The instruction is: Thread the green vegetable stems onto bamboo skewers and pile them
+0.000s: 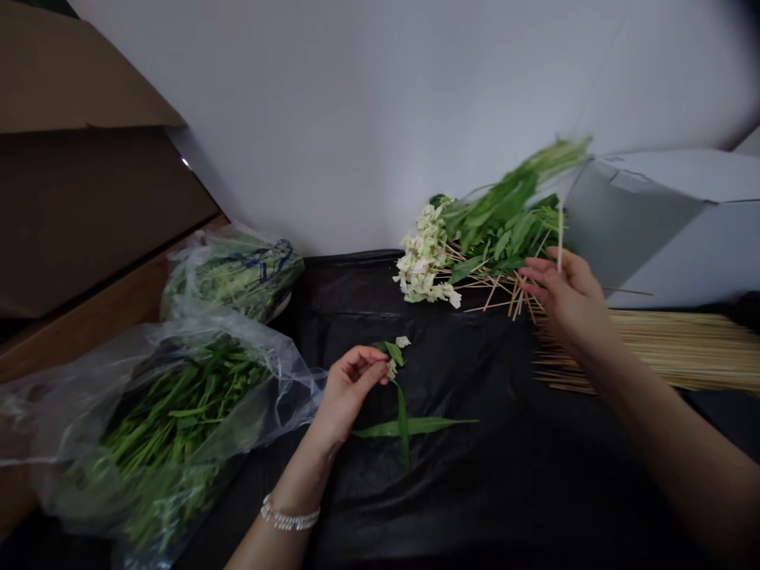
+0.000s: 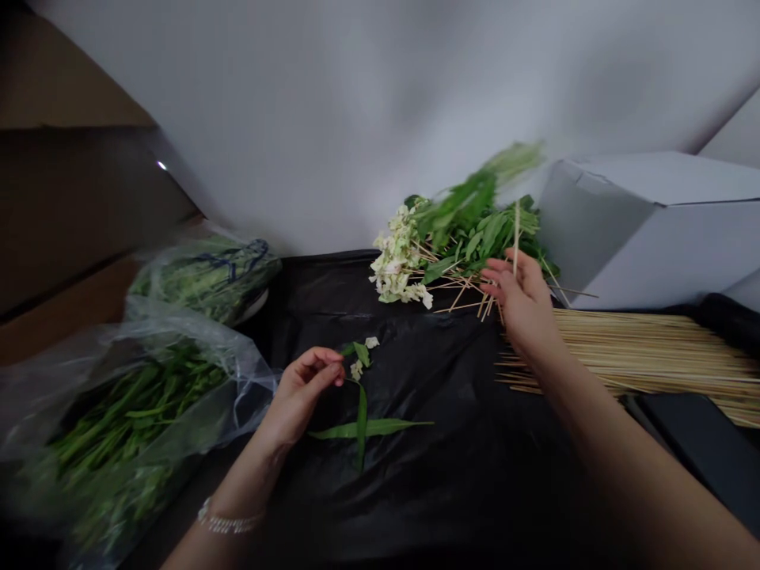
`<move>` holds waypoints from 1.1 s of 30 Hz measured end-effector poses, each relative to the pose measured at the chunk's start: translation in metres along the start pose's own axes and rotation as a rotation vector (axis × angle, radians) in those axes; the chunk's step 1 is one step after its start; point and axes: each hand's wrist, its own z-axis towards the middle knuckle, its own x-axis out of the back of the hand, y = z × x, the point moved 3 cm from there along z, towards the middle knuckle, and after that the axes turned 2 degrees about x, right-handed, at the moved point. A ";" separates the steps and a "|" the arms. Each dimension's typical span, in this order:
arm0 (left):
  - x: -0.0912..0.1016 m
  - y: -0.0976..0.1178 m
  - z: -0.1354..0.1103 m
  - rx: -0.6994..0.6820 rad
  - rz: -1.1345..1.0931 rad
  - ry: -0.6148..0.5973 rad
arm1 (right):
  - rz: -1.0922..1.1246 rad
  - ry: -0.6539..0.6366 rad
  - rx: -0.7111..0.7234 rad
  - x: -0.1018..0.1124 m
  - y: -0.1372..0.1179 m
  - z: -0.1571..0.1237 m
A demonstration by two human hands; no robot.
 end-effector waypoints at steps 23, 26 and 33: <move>0.026 -0.021 0.010 -0.224 1.382 0.059 | -0.690 -1.132 0.452 -0.066 -0.014 -0.083; 0.028 -0.013 0.009 -0.228 1.298 0.123 | -0.720 -1.338 0.397 -0.071 -0.018 -0.103; 0.023 -0.003 0.007 -0.206 0.873 0.101 | -0.707 -1.472 0.381 -0.080 -0.009 -0.128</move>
